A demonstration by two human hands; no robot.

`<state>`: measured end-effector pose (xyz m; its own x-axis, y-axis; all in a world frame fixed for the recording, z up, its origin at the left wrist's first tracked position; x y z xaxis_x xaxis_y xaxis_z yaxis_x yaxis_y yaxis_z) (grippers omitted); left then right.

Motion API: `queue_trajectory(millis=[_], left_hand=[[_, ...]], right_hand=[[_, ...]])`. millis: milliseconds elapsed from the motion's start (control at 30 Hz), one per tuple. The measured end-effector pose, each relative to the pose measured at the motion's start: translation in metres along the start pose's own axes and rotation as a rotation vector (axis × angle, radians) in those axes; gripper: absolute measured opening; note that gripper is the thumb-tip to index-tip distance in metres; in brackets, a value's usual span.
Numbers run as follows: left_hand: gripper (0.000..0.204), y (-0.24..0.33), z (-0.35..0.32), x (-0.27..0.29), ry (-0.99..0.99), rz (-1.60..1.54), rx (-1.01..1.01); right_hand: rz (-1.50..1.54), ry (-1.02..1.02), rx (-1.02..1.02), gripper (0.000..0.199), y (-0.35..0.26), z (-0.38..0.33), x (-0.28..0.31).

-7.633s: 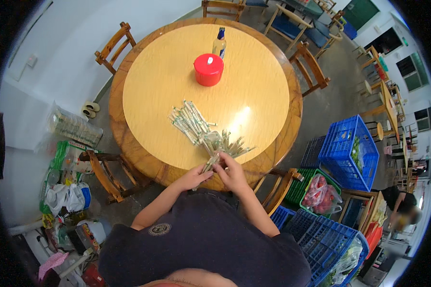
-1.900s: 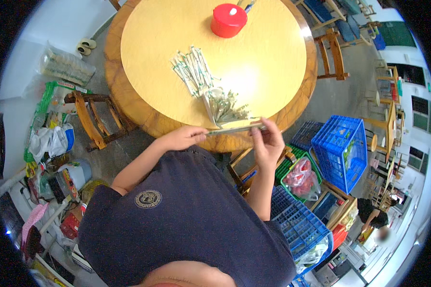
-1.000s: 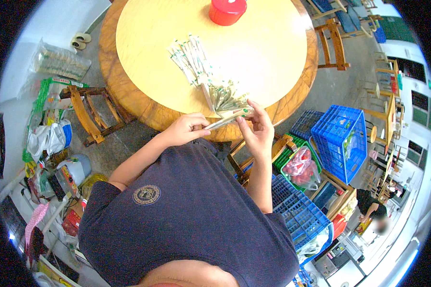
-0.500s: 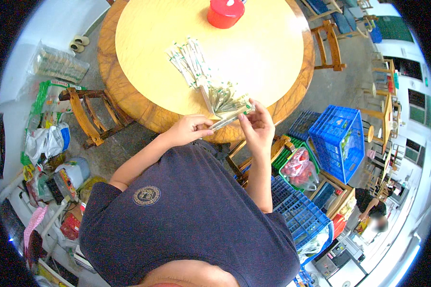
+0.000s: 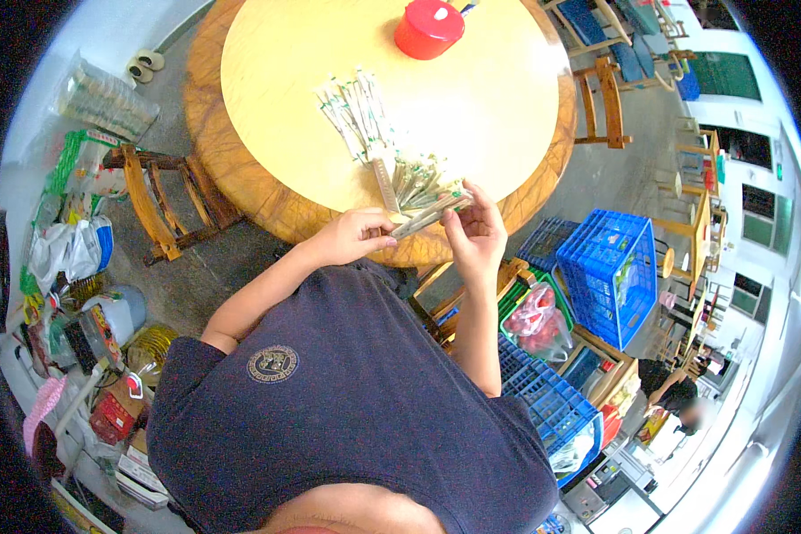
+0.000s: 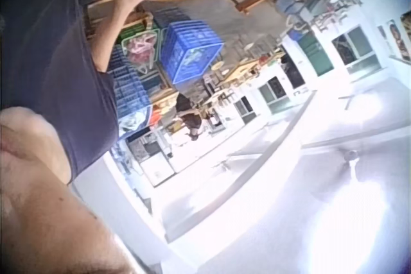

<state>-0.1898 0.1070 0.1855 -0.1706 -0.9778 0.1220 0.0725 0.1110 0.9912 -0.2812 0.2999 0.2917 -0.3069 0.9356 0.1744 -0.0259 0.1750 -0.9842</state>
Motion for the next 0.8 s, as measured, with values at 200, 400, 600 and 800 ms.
queue_trajectory(millis=[200,400,600,800], left_hand=[[0.013,0.001,-0.010,-0.001,0.158,-0.160,0.073],[0.008,-0.015,-0.020,0.011,0.321,-0.190,0.116],[0.010,-0.032,-0.029,0.012,0.360,-0.303,0.212],[0.009,-0.011,-0.016,0.008,0.306,-0.135,0.161]], right_hand=[[-0.057,0.070,0.016,0.050,-0.007,0.003,0.009],[-0.023,0.242,0.311,0.036,-0.006,0.013,0.033],[-0.604,0.014,0.444,0.026,0.021,0.027,0.008],[-0.743,-0.186,0.343,0.029,0.064,0.027,-0.001]])
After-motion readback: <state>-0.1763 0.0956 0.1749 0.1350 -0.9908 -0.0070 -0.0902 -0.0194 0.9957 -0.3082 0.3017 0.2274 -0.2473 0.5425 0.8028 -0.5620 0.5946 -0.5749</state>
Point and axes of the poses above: each hand's wrist, its own z-axis towards the middle knuckle, its own x-axis out of the back of the hand, y = z × x, the point moved 1 cm from there along z, towards the middle knuckle, and after that the axes turned 2 degrees about -x, right-handed, at the moved point
